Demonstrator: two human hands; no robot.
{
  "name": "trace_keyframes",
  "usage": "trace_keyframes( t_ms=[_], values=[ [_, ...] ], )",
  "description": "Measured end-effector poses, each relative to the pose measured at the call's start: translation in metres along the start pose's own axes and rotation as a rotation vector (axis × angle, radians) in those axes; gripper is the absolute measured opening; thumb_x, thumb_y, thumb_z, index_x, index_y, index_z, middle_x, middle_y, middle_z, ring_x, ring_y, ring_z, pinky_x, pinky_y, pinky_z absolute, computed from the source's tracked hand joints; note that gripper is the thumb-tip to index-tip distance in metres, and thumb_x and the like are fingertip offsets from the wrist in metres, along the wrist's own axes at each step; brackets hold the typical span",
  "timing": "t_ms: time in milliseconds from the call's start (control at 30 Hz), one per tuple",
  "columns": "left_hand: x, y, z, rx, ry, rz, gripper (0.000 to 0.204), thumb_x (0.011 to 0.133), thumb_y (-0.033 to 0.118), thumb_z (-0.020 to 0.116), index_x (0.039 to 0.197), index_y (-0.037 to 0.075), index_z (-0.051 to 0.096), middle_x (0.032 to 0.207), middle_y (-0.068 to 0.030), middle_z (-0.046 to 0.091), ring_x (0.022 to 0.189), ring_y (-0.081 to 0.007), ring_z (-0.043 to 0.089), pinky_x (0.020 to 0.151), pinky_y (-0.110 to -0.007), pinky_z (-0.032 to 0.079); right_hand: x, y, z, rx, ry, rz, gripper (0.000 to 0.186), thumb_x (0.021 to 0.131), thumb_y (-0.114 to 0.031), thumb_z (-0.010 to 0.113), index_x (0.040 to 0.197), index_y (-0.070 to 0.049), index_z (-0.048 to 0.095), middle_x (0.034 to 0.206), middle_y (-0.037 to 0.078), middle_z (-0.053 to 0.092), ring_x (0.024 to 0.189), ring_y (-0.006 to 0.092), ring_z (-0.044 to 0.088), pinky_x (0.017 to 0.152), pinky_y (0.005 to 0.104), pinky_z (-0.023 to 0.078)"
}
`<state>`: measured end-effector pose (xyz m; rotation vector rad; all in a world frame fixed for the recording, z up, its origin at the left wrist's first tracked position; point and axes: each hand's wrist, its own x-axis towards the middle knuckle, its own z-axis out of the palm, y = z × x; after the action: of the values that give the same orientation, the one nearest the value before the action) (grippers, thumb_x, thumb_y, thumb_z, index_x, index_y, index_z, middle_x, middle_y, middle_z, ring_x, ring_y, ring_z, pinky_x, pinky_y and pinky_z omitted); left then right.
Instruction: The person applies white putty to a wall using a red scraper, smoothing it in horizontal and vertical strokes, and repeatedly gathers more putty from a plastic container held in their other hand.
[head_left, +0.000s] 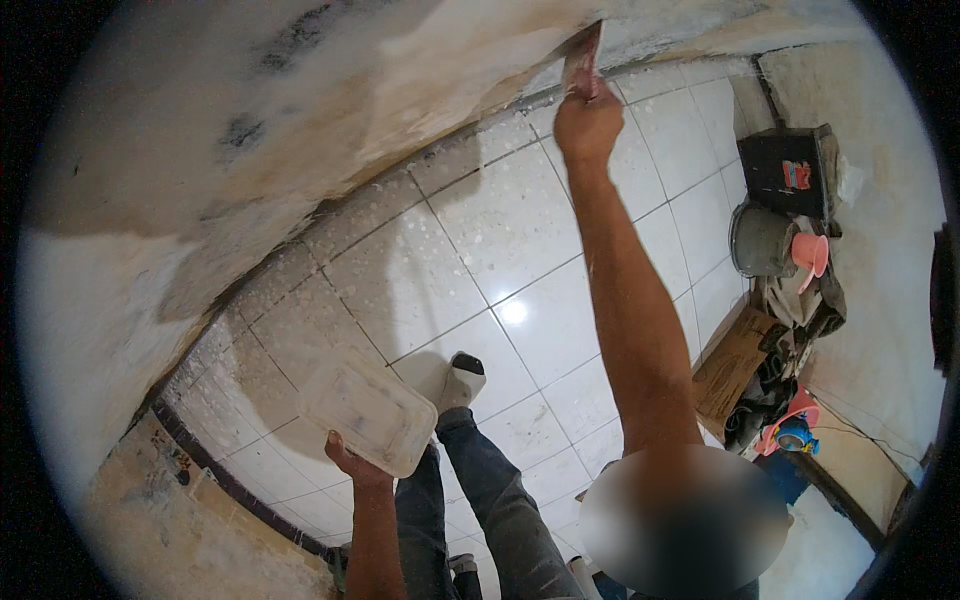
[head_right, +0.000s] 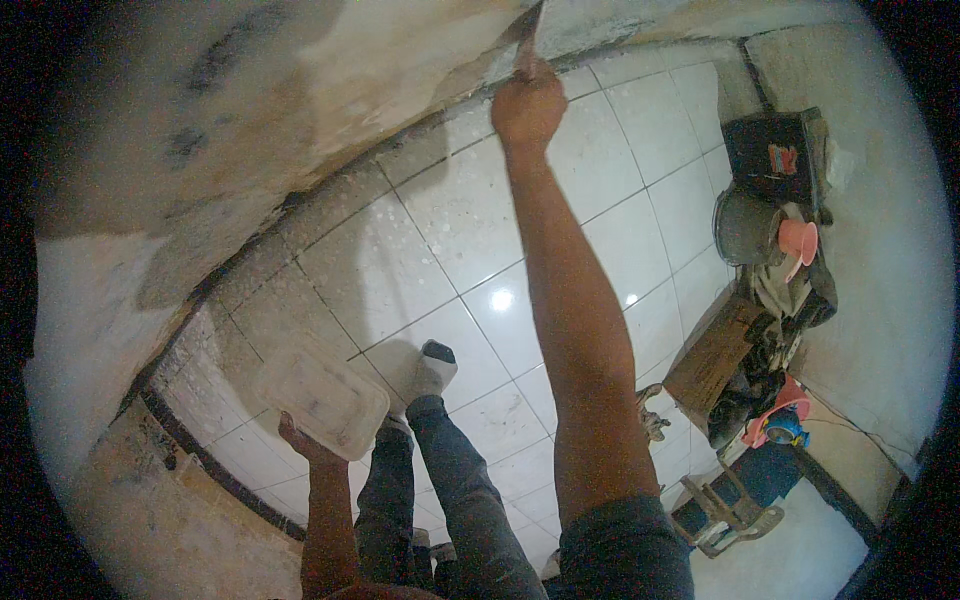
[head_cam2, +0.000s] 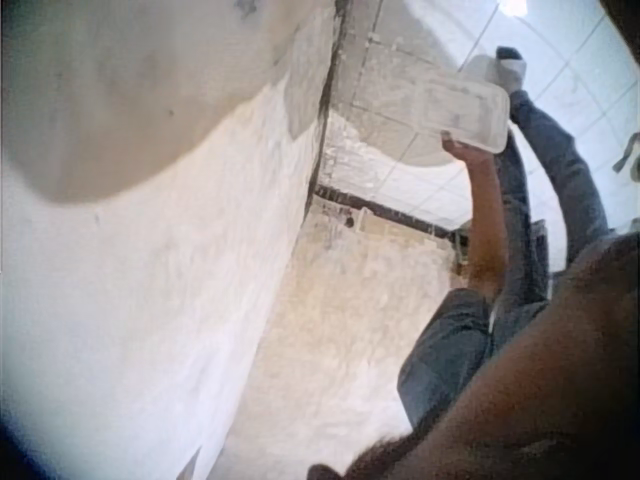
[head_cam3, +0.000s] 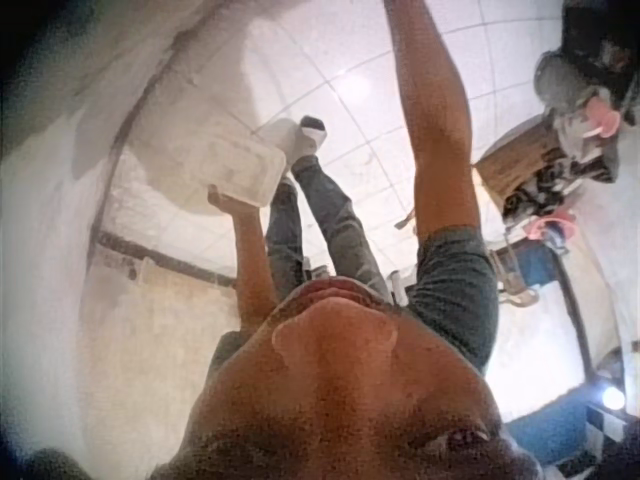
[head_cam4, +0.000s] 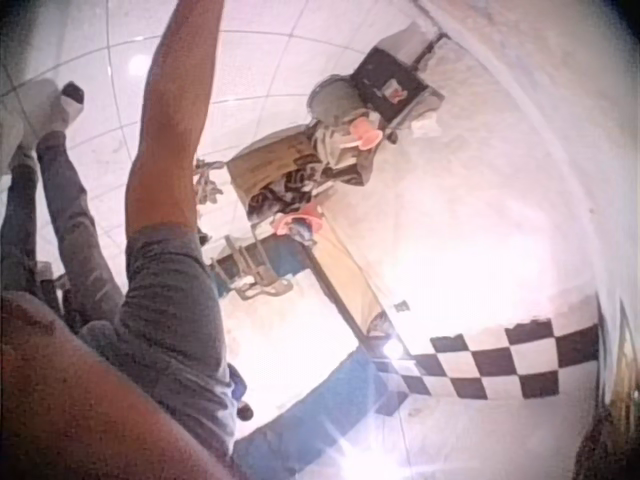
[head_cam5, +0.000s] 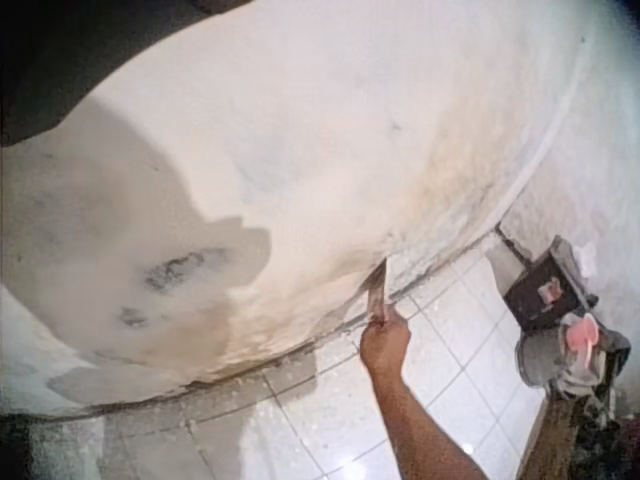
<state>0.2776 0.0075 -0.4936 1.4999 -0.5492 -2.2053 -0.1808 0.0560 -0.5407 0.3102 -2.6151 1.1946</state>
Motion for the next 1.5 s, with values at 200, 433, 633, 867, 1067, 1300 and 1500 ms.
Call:
trace_keyframes(
  t_ms=[200, 433, 633, 867, 1067, 1300, 1500],
  values=[
    [0.0, -0.001, -0.002, -0.05, -0.022, 0.023, 0.083, 0.07, 0.054, 0.057, 0.136, 0.011, 0.032, 0.13, -0.0121, 0.04, 0.117, -0.0315, 0.043, 0.093, -0.05, 0.042, -0.088, -0.063, 0.003, 0.026, -0.22, -0.137, 0.014, 0.073, 0.0, 0.052, 0.086, 0.001, 0.057, 0.07, 0.023, 0.058, 0.068, 0.042, 0.059, 0.062, 0.049, 0.047],
    [0.004, -0.006, -0.013, -0.118, -0.04, 0.028, 0.082, 0.071, 0.054, 0.055, 0.136, 0.012, 0.031, 0.132, -0.0124, 0.039, 0.117, -0.0322, 0.043, 0.092, -0.052, 0.042, -0.088, -0.051, 0.062, 0.103, 0.052, 0.076, 0.014, 0.075, -0.003, 0.053, 0.087, 0.001, 0.057, 0.072, 0.02, 0.06, 0.066, 0.0376, 0.06, 0.057, 0.0454, 0.047],
    [0.009, -0.011, -0.025, -0.102, -0.079, 0.005, 0.08, 0.073, 0.056, 0.054, 0.137, 0.013, 0.032, 0.135, -0.0142, 0.036, 0.122, -0.0378, 0.037, 0.096, -0.058, 0.035, -0.202, -0.035, 0.085, 0.066, -0.418, -0.197, 0.033, 0.076, -0.002, 0.051, 0.108, 0.001, 0.056, 0.079, 0.024, 0.059, 0.071, 0.0367, 0.06, 0.062, 0.0467, 0.047],
    [0.011, -0.011, -0.032, -0.088, -0.009, 0.013, 0.084, 0.069, 0.055, 0.057, 0.135, 0.01, 0.032, 0.131, -0.0123, 0.04, 0.117, -0.031, 0.042, 0.093, -0.05, 0.041, -0.057, 0.028, 0.047, -0.135, -0.042, 0.187, 0.029, 0.08, -0.007, 0.051, 0.106, -0.005, 0.062, 0.077, 0.021, 0.063, 0.064, 0.0377, 0.06, 0.056, 0.044, 0.046],
    [0.005, -0.009, -0.028, -0.125, 0.002, -0.055, 0.084, 0.068, 0.054, 0.059, 0.134, 0.01, 0.033, 0.129, -0.0119, 0.04, 0.115, -0.0309, 0.043, 0.092, -0.05, 0.042, -0.142, -0.059, 0.105, -0.034, -0.189, -0.086, 0.026, 0.076, -0.011, 0.056, 0.096, 0.004, 0.053, 0.082, 0.023, 0.056, 0.08, 0.0399, 0.056, 0.068, 0.0482, 0.045],
    [0.003, 0.0, -0.042, -0.077, 0.098, 0.008, 0.084, 0.068, 0.054, 0.059, 0.134, 0.01, 0.033, 0.128, -0.0122, 0.041, 0.116, -0.0319, 0.043, 0.092, -0.051, 0.042, -0.157, 0.014, 0.07, -0.11, -0.276, 0.034, 0.044, 0.078, -0.007, 0.049, 0.121, 0.002, 0.052, 0.079, 0.023, 0.061, 0.065, 0.0381, 0.06, 0.058, 0.0485, 0.047],
    [0.018, -0.019, -0.062, 0.003, 0.101, 0.033, 0.083, 0.07, 0.057, 0.055, 0.134, 0.01, 0.033, 0.131, -0.0122, 0.039, 0.118, -0.0318, 0.042, 0.093, -0.05, 0.042, -0.07, 0.001, 0.103, -0.118, 0.035, -0.191, 0.014, 0.076, -0.011, 0.054, 0.079, 0.001, 0.06, 0.072, 0.021, 0.061, 0.064, 0.0386, 0.06, 0.061, 0.0473, 0.046]
  ],
)
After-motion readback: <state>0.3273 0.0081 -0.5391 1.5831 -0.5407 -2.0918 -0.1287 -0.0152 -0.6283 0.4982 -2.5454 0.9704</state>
